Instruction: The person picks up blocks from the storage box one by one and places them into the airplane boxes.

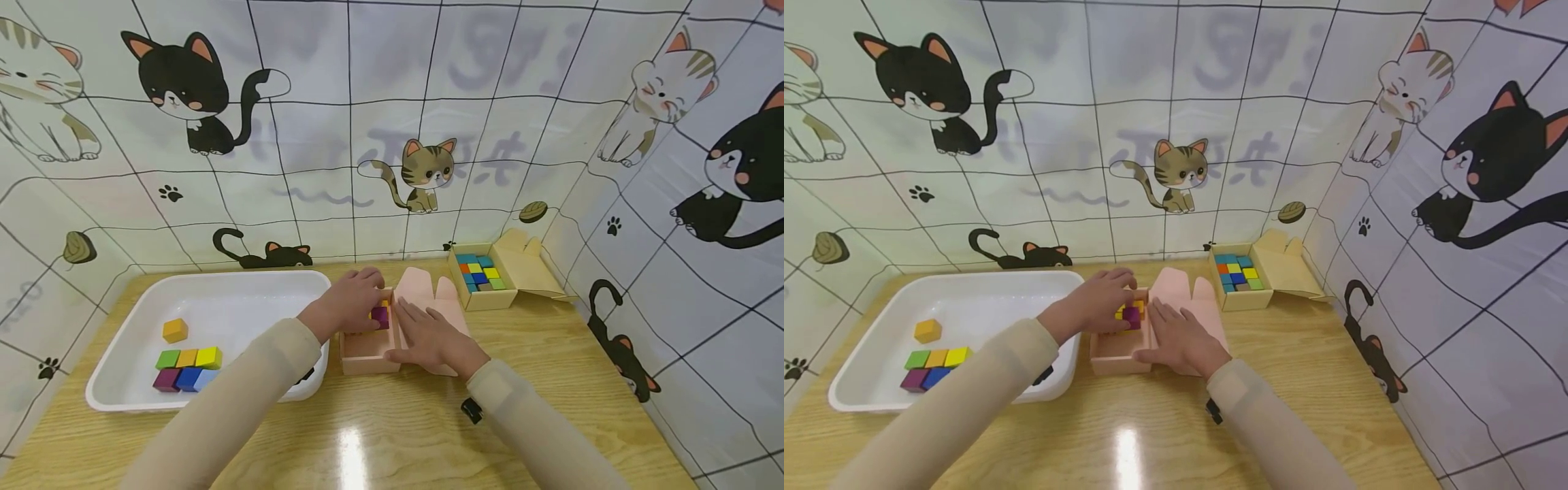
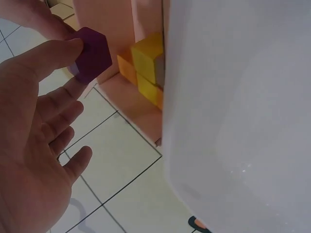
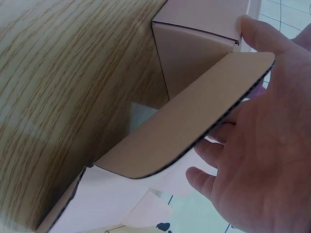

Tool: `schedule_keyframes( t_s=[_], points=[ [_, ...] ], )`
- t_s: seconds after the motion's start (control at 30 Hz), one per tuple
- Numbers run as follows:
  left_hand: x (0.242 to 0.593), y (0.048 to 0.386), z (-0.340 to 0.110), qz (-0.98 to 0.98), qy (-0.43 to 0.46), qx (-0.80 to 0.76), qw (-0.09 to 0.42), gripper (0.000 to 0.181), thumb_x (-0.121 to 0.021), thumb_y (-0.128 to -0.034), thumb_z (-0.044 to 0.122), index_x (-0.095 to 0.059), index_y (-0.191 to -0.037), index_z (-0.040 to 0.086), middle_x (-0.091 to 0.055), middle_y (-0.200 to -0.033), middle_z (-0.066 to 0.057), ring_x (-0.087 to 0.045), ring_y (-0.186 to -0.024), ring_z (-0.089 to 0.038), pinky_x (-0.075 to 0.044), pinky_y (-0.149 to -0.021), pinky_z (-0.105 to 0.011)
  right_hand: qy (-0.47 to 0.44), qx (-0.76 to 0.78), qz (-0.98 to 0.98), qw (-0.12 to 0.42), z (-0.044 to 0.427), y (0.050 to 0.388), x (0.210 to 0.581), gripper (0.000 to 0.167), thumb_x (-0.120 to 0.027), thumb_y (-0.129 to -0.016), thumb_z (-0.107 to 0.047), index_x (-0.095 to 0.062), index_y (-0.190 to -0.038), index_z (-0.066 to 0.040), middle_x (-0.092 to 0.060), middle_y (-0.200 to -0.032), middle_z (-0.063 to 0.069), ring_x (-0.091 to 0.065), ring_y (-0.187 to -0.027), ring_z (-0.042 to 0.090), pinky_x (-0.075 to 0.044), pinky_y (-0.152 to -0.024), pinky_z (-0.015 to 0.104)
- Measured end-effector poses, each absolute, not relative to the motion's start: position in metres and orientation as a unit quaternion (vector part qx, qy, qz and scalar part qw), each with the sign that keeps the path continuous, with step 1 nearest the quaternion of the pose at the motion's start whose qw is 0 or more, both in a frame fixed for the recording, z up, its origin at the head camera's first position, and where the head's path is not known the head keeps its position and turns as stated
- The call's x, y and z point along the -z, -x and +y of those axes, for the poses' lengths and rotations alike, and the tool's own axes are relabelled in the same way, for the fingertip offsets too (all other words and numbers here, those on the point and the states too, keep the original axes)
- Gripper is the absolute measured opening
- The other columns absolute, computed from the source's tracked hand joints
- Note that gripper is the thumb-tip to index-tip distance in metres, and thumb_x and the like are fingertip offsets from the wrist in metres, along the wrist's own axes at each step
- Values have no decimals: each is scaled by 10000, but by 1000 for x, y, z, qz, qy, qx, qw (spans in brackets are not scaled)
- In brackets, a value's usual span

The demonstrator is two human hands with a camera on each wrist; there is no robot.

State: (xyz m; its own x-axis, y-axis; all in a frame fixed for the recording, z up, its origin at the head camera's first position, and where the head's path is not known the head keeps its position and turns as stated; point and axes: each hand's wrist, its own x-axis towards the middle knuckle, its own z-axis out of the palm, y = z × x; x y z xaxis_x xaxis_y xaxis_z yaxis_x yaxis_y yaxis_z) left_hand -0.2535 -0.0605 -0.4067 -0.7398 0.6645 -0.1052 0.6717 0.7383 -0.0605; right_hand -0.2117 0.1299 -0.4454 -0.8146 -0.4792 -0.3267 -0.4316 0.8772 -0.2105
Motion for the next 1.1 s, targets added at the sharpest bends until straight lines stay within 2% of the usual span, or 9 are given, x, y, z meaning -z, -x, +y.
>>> schedule_keyframes(
  t_s=[0.07,0.13,0.23,0.33,0.4,0.47,0.7,0.97,1.1],
  points=[
    [411,256,-60,933,-357,33,42,546,-729,-819,439,-632,-1285,171,-560,-1307,-30,-410,-1323,-222,-358,-1146,-471,242,64,950,187,130,212,446,973,-455,-899,-689,-50,-1575,-118,-56,-1662,50,-93,-1541,224,-143,-1234,529],
    [415,258,-59,934,-353,21,49,541,-736,-816,435,-636,-1275,167,-558,-1314,-30,-403,-1334,-223,-350,-1152,-477,242,63,950,187,130,212,445,974,-452,-898,-692,-46,-1575,-121,-51,-1662,47,-89,-1542,224,-141,-1234,529],
    [421,260,-56,937,-345,18,57,394,-735,-819,444,-711,-1090,159,-551,-1331,-22,-386,-1353,-210,-345,-1157,-468,242,61,950,189,130,211,445,979,-449,-896,-696,-39,-1575,-123,-41,-1662,41,-78,-1543,218,-133,-1236,528],
    [426,261,-53,937,-342,25,64,285,-736,-822,447,-719,-894,172,-542,-1341,-14,-371,-1361,-202,-348,-1155,-456,242,61,950,189,130,211,445,984,-448,-895,-698,-34,-1574,-119,-39,-1662,43,-72,-1544,215,-130,-1238,525],
    [428,261,-51,937,-343,27,65,276,-743,-819,443,-719,-866,171,-540,-1339,-17,-368,-1361,-204,-348,-1153,-457,244,64,949,189,130,211,444,983,-450,-897,-694,-33,-1574,-116,-41,-1662,49,-73,-1544,217,-129,-1237,525],
    [431,262,-50,936,-343,31,65,288,-749,-819,430,-719,-912,159,-537,-1340,-18,-372,-1358,-208,-347,-1155,-453,245,65,949,189,130,211,444,981,-450,-899,-691,-30,-1573,-115,-41,-1662,54,-75,-1543,218,-130,-1236,526],
    [443,265,-46,933,-350,72,45,539,-712,-854,448,-632,-1262,105,-505,-1395,-20,-339,-1403,-208,-324,-1178,-427,243,61,950,188,130,211,446,987,-446,-891,-707,-36,-1575,-124,-44,-1662,47,-89,-1542,215,-136,-1237,521],
    [450,263,-44,925,-366,101,6,344,-667,-892,387,-705,-1101,116,-506,-1371,-22,-302,-1431,-220,-265,-1210,-472,249,60,949,182,129,211,445,986,-439,-895,-706,-38,-1574,-114,-41,-1662,55,-95,-1541,219,-149,-1232,528],
    [448,261,-42,923,-362,128,0,400,-640,-912,381,-680,-1197,104,-470,-1452,-34,-273,-1470,-224,-260,-1213,-467,250,55,950,179,129,210,445,986,-431,-894,-712,-42,-1573,-112,-44,-1663,54,-100,-1541,213,-156,-1231,528]
  ],
)
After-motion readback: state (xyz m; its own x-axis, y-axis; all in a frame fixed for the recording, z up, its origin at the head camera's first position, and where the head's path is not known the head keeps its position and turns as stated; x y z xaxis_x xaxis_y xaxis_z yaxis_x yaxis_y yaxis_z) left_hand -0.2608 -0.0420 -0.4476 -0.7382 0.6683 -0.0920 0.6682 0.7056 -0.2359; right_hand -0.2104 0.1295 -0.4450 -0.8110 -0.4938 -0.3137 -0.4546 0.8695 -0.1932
